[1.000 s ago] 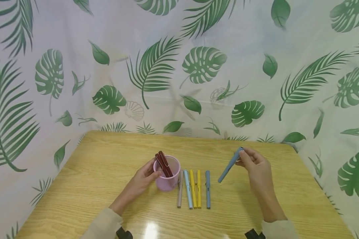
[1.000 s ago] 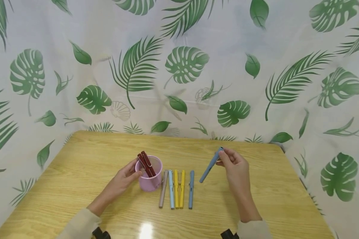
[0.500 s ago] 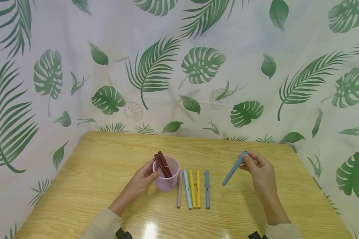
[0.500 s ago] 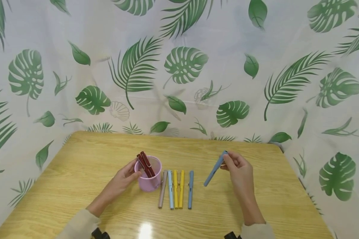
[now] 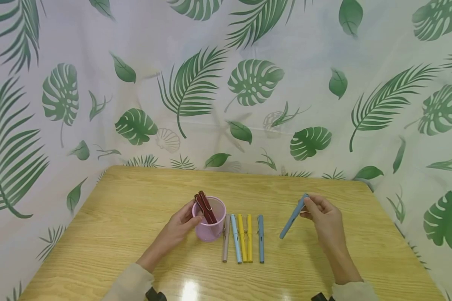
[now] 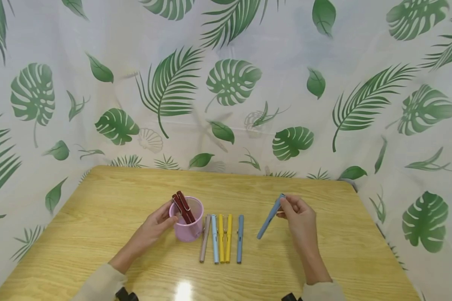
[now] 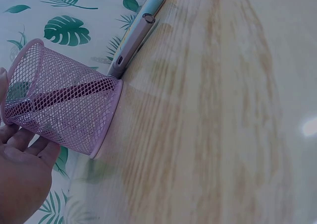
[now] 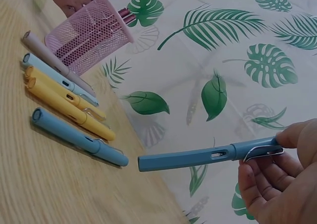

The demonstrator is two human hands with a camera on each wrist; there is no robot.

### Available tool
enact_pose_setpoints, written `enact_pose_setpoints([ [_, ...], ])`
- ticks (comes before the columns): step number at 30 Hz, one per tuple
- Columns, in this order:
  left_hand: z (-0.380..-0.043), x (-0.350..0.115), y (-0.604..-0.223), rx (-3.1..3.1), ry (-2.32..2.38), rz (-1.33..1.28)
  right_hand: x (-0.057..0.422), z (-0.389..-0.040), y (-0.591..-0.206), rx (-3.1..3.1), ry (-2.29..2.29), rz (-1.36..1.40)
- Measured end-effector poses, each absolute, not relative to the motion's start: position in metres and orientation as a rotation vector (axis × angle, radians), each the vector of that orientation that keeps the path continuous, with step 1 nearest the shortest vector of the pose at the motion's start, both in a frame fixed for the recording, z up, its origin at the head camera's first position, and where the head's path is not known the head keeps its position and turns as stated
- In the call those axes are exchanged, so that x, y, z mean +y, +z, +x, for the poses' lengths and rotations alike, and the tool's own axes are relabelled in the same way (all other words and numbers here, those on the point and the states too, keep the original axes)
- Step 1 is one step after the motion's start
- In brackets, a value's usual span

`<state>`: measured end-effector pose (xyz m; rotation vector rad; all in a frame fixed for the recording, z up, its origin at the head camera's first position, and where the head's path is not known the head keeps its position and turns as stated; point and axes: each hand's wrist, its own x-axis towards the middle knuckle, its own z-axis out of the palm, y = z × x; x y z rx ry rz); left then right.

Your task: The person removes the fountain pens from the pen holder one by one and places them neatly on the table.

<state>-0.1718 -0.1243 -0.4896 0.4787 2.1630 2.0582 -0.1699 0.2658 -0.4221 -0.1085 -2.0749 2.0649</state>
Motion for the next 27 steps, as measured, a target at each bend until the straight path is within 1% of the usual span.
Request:
enact_pose_setpoints([
  [27,-0.170,-0.125,-0.488,2.155,2.049,0.476,0.264,-0.180,-0.445,-2.369,1.960,-0.102],
])
